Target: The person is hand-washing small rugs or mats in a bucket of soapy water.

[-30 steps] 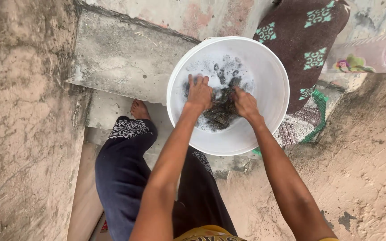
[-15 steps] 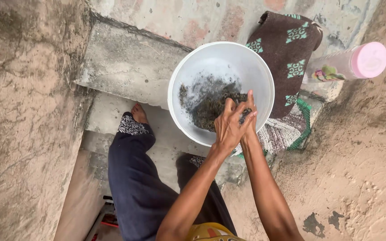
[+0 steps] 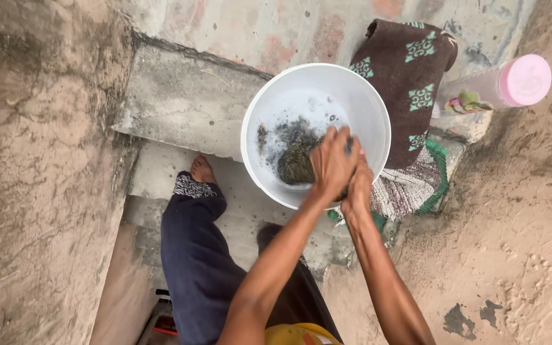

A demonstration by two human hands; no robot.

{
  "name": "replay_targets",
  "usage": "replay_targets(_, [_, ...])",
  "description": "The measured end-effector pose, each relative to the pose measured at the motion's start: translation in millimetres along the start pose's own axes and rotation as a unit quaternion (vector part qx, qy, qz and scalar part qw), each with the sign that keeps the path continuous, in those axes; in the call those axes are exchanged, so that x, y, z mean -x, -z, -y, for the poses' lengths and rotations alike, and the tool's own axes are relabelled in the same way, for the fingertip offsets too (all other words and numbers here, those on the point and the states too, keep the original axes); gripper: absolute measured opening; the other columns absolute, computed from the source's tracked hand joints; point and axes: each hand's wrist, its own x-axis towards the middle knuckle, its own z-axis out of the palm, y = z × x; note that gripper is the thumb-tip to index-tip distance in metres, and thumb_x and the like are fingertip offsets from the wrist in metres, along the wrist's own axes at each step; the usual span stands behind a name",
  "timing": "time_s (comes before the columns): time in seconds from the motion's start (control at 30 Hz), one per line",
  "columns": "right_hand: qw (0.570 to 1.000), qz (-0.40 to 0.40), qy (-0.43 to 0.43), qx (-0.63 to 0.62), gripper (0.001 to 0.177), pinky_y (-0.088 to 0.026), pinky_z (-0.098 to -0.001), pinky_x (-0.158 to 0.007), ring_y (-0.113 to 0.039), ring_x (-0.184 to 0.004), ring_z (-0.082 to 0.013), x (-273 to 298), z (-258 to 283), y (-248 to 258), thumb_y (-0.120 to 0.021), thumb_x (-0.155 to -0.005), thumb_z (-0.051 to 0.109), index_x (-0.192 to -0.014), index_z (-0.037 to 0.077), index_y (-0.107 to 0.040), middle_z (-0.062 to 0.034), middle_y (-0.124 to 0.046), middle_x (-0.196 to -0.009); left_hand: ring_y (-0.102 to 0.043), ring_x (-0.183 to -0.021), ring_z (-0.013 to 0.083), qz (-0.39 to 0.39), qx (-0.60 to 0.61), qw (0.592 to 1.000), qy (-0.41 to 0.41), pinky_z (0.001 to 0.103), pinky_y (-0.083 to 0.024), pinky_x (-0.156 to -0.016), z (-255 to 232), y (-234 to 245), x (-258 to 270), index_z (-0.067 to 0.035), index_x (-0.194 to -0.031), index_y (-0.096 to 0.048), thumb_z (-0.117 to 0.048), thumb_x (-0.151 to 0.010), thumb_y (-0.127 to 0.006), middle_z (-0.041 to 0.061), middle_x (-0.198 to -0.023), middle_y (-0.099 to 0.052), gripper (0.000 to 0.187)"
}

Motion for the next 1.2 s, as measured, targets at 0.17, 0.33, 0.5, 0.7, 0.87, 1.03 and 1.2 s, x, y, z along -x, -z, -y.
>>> replay_targets(0.17, [0.999,0.004,0.035,0.01,0.062,-0.052,-0.0399,-0.101,-0.054,-0.127,-0.0308,-17,8,1,-0.041,-0.11,0.041,-0.151,-0.006,-0.038,-0.0233,-0.049,-0.144,-0.056,-0.05,0.0147,-0.008,0.06,0.998,-0.021,0.032,-0.047,-0.041,-18,33,0,-0.002,-0.11,-0.07,-0.025,-0.095,-0.065,0.012,-0.093,-0.063,0.028])
replay_targets(0.33, [0.996,-0.077,-0.032,0.024,0.061,-0.052,-0.0518,-0.091,-0.053,-0.115,-0.0413,20,47,-26,-0.04,-0.108,0.042,-0.143,-0.009,-0.044,-0.0313,-0.048,-0.135,-0.061,-0.061,0.0147,-0.096,0.089,0.99,-0.059,0.033,-0.051,-0.052,-22,29,4,0.0,-0.109,-0.067,-0.023,-0.095,-0.064,0.013,-0.096,-0.063,0.027])
replay_targets(0.5, [0.994,0.023,0.08,-0.065,0.046,-0.056,-0.0241,-0.082,-0.064,-0.102,-0.0122,-12,4,1,-0.049,-0.112,0.038,-0.133,-0.002,-0.06,-0.0091,-0.065,-0.121,-0.058,-0.055,0.0162,-0.03,0.075,0.996,0.028,0.035,-0.046,-0.046,-22,28,-1,0.0,-0.101,-0.067,-0.025,-0.101,-0.062,0.012,-0.085,-0.063,0.025])
replay_targets(0.7, [0.99,0.019,0.138,0.016,0.038,-0.049,-0.0228,-0.082,-0.059,-0.1,-0.0095,-5,2,-6,-0.049,-0.112,0.036,-0.124,0.002,-0.062,-0.0007,-0.062,-0.113,-0.062,-0.053,0.0203,-0.016,0.058,0.996,0.065,0.038,-0.044,-0.043,-15,20,-9,-0.001,-0.099,-0.067,-0.03,-0.1,-0.06,0.013,-0.085,-0.064,0.03])
replay_targets(0.87, [0.994,0.001,0.111,0.012,0.04,-0.053,-0.0307,-0.073,-0.059,-0.091,-0.0196,-42,-20,34,-0.045,-0.113,0.036,-0.113,-0.002,-0.057,-0.0092,-0.061,-0.101,-0.064,-0.053,0.0236,-0.02,0.073,0.997,0.018,0.039,-0.049,-0.044,-47,50,15,0.003,-0.106,-0.066,-0.028,-0.097,-0.061,0.019,-0.093,-0.063,0.033])
replay_targets(1.03, [0.996,-0.024,0.074,-0.032,0.037,-0.055,-0.0306,-0.07,-0.059,-0.085,-0.0188,-5,28,-5,-0.044,-0.11,0.034,-0.111,0.001,-0.059,-0.0095,-0.061,-0.099,-0.065,-0.06,0.024,-0.074,0.098,0.992,0.018,0.04,-0.051,-0.049,-46,47,8,0.002,-0.107,-0.064,-0.03,-0.099,-0.06,0.018,-0.099,-0.065,0.033])
replay_targets(1.2, [0.996,0.012,0.083,-0.028,0.039,-0.054,-0.0281,-0.076,-0.062,-0.093,-0.015,-4,7,18,-0.049,-0.114,0.036,-0.119,0.0,-0.064,-0.0076,-0.066,-0.11,-0.064,-0.063,0.0259,-0.009,0.064,0.996,0.054,0.04,-0.049,-0.048,-44,44,11,0.0,-0.101,-0.063,-0.032,-0.101,-0.058,0.017,-0.094,-0.062,0.033])
